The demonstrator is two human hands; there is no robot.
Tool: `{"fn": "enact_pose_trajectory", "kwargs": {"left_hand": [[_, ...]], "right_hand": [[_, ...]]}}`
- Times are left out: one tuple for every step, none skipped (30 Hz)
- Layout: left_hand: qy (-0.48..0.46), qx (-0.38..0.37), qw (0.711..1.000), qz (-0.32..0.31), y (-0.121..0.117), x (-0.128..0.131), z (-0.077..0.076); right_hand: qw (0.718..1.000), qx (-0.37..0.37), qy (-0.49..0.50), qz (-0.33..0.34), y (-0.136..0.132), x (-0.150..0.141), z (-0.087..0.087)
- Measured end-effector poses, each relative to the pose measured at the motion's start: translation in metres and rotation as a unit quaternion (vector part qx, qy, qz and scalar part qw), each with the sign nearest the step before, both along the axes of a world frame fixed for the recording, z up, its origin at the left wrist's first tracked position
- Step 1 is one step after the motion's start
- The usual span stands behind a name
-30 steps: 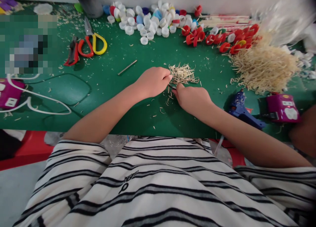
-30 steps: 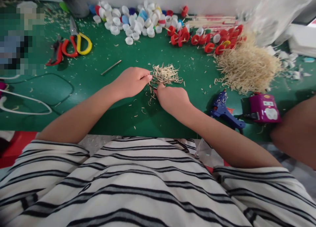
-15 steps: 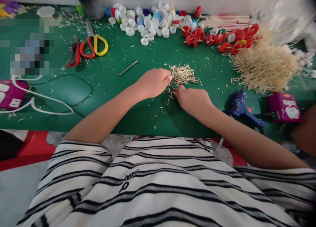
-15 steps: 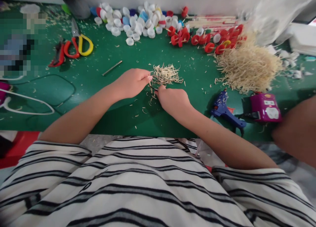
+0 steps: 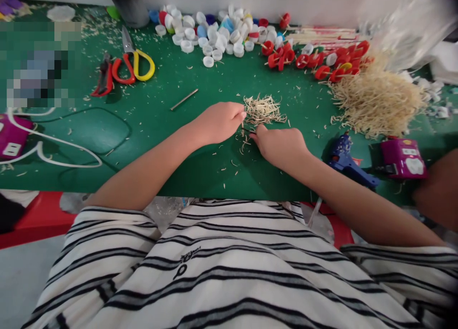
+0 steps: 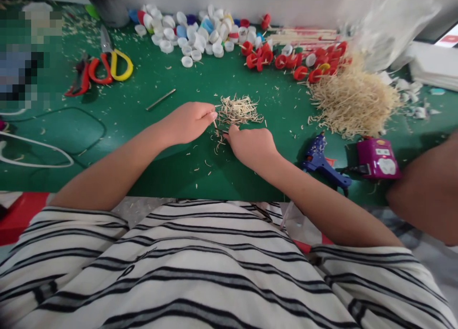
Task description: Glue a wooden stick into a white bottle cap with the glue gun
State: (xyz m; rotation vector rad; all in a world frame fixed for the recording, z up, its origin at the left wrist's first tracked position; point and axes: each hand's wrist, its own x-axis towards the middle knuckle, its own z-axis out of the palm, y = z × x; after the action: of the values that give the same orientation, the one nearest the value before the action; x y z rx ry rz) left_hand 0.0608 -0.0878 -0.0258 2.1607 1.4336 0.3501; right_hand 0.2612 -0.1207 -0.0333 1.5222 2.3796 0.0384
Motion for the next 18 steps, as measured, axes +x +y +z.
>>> {"fn": "enact_pose_trajectory", "kwargs": {"left_hand": [[0.002, 0.003, 1.0, -0.001, 0.0, 0.001, 0.0], [0.003, 0.006, 1.0, -0.003, 0.0, 0.001, 0.0], [0.003, 0.009, 1.0, -0.005, 0.0, 0.002, 0.0], [0.002, 0.012, 1.0, -0.007, 0.0, 0.002, 0.0], [0.001, 0.013, 1.0, -0.01, 0.0, 0.003, 0.0], [0.0, 0.014, 1.0, -0.012, 0.001, 0.003, 0.0], [-0.001, 0.014, 1.0, -0.015, 0.001, 0.004, 0.0], [-0.002, 0.014, 1.0, -0.016, 0.002, 0.005, 0.0], [-0.002, 0.015, 1.0, -0.017, 0.002, 0.005, 0.001], [-0.003, 0.014, 1.0, -0.019, 0.002, 0.005, 0.001], [-0.005, 0.011, 1.0, -0.021, 0.002, 0.005, 0.001], [-0.006, 0.007, 1.0, -0.023, 0.001, 0.004, 0.001], [-0.008, 0.003, 1.0, -0.024, 0.001, 0.003, 0.001], [-0.009, 0.0, 1.0, -0.026, 0.0, 0.002, 0.001], [-0.01, -0.001, 1.0, -0.026, 0.0, 0.001, 0.002], [-0.011, 0.0, 1.0, -0.026, -0.001, 0.0, 0.002], [-0.01, 0.001, 1.0, -0.025, -0.001, 0.0, 0.002], [-0.008, 0.001, 1.0, -0.025, -0.002, 0.0, 0.003]], "right_hand": [[1.0, 0.007, 0.0, 0.004, 0.003, 0.0, 0.001], [1.0, 0.014, -0.001, 0.009, 0.005, -0.001, 0.002], [1.0, 0.018, -0.001, 0.013, 0.008, -0.001, 0.003], [1.0, 0.02, -0.002, 0.016, 0.01, -0.001, 0.003], [1.0, 0.017, -0.003, 0.019, 0.011, -0.002, 0.004], [1.0, 0.013, -0.003, 0.019, 0.012, -0.002, 0.004], [1.0, 0.01, -0.001, 0.018, 0.012, -0.002, 0.004], [1.0, 0.007, 0.001, 0.016, 0.011, -0.002, 0.004], [1.0, 0.003, 0.003, 0.013, 0.01, -0.001, 0.003], [1.0, -0.003, 0.002, 0.012, 0.008, -0.001, 0.003], [1.0, -0.011, -0.001, 0.013, 0.007, 0.0, 0.003], [1.0, -0.019, -0.006, 0.015, 0.005, 0.0, 0.002], [0.999, -0.027, -0.011, 0.017, 0.003, 0.0, 0.002], [0.999, -0.031, -0.015, 0.02, 0.002, 0.001, 0.001], [0.999, -0.032, -0.018, 0.021, 0.001, 0.001, 0.0], [0.999, -0.032, -0.02, 0.022, 0.0, 0.001, 0.0], [0.999, -0.032, -0.021, 0.021, 0.0, 0.001, 0.0], [0.999, -0.033, -0.023, 0.021, 0.0, 0.001, 0.0]]}}
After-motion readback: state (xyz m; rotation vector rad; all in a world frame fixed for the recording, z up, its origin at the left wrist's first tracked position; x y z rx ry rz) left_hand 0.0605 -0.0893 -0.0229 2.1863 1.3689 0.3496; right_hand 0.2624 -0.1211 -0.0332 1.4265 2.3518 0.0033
